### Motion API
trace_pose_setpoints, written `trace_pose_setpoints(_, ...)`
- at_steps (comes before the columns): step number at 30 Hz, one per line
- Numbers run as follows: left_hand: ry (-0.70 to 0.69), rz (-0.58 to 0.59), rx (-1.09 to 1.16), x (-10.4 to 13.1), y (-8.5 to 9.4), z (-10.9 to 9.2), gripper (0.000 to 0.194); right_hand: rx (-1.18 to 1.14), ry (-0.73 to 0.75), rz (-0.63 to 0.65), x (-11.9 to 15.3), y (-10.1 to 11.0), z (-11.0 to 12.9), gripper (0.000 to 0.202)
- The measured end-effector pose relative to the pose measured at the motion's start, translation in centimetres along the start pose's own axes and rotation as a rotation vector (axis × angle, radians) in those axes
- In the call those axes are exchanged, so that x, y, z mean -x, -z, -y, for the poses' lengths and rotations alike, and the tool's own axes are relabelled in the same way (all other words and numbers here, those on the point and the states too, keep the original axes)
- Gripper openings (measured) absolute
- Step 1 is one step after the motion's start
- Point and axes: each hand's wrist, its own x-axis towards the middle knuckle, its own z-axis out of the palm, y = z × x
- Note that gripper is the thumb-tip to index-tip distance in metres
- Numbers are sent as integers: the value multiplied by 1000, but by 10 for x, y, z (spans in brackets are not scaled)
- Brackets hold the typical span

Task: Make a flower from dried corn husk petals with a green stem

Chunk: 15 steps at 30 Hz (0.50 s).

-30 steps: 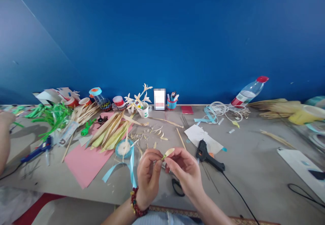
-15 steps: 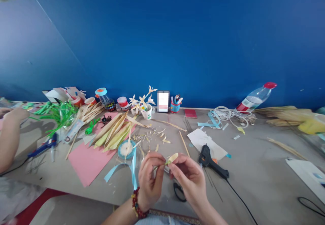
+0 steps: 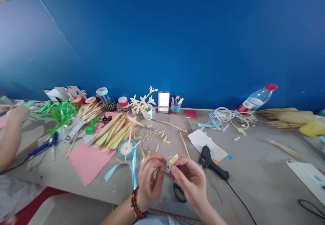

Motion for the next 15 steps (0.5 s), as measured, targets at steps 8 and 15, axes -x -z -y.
trace_pose_setpoints(8,-7,33,2,1,2,1,18,81,12,-15,-2,2,1,10)
trace_pose_setpoints(15,-21,58,9,-1,4,0,17,99,13,-26,-1,5,-1,11)
